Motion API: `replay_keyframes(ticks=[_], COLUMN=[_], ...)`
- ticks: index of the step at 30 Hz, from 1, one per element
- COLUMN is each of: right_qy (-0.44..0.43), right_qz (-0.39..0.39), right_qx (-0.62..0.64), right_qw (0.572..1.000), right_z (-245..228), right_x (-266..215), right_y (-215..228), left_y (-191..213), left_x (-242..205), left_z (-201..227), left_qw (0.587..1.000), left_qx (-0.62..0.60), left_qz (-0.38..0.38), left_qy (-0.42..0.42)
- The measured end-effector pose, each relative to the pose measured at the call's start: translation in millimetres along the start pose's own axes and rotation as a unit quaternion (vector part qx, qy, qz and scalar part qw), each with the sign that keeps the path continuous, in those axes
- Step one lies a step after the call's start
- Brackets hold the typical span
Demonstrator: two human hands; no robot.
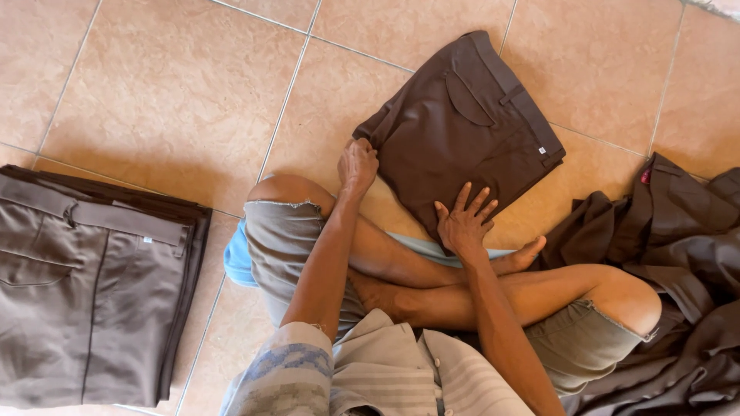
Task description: Folding brown trousers on a tiled floor in a sewing factory environment.
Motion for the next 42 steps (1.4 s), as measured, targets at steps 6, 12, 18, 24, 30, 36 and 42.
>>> replay_keyframes(ticks=[6, 12, 18, 24, 30, 36, 42], right_qy=[0.013, 0.004, -0.005, -0.005, -0.010, -0.016, -0.014], right_qz=[-0.014, -0.047, -0.072, -0.100, -0.103, -0.115, -0.112], right_qx=[0.013, 0.042, 0.052, 0.061, 0.055, 0.069, 0.066], right_qw=[1.000, 0.998, 0.996, 0.993, 0.993, 0.991, 0.991], right_z=[-6, -7, -4, -2, -5, -2, -6], right_x=[-4, -3, -2, -2, -3, -4, -8], right_y=[18, 24, 14, 14, 19, 18, 26], left_y=[33, 56, 30, 40, 40, 21, 42], left_x=[-7, -17, 6, 13, 14, 16, 1], left_z=[2, -7, -40, -21, -41, -42, -11], left_qw=[0.981, 0.944, 0.945, 0.955, 0.921, 0.905, 0.754], left_qx=[-0.120, -0.202, -0.253, -0.210, -0.293, -0.383, -0.639], left_qz=[0.147, 0.262, 0.197, 0.209, 0.248, 0.166, 0.154], left_qy=[-0.045, -0.021, 0.057, 0.013, 0.066, 0.088, 0.001])
Point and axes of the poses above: each hand's wrist, its own x-axis towards the middle knuckle, its own y-axis out of the back of the hand, z = x × y, the point moved 8 cm from there along x, towards the middle knuckle, and after that the axes turned 8 degrees about -z, right-handed, at the moved point
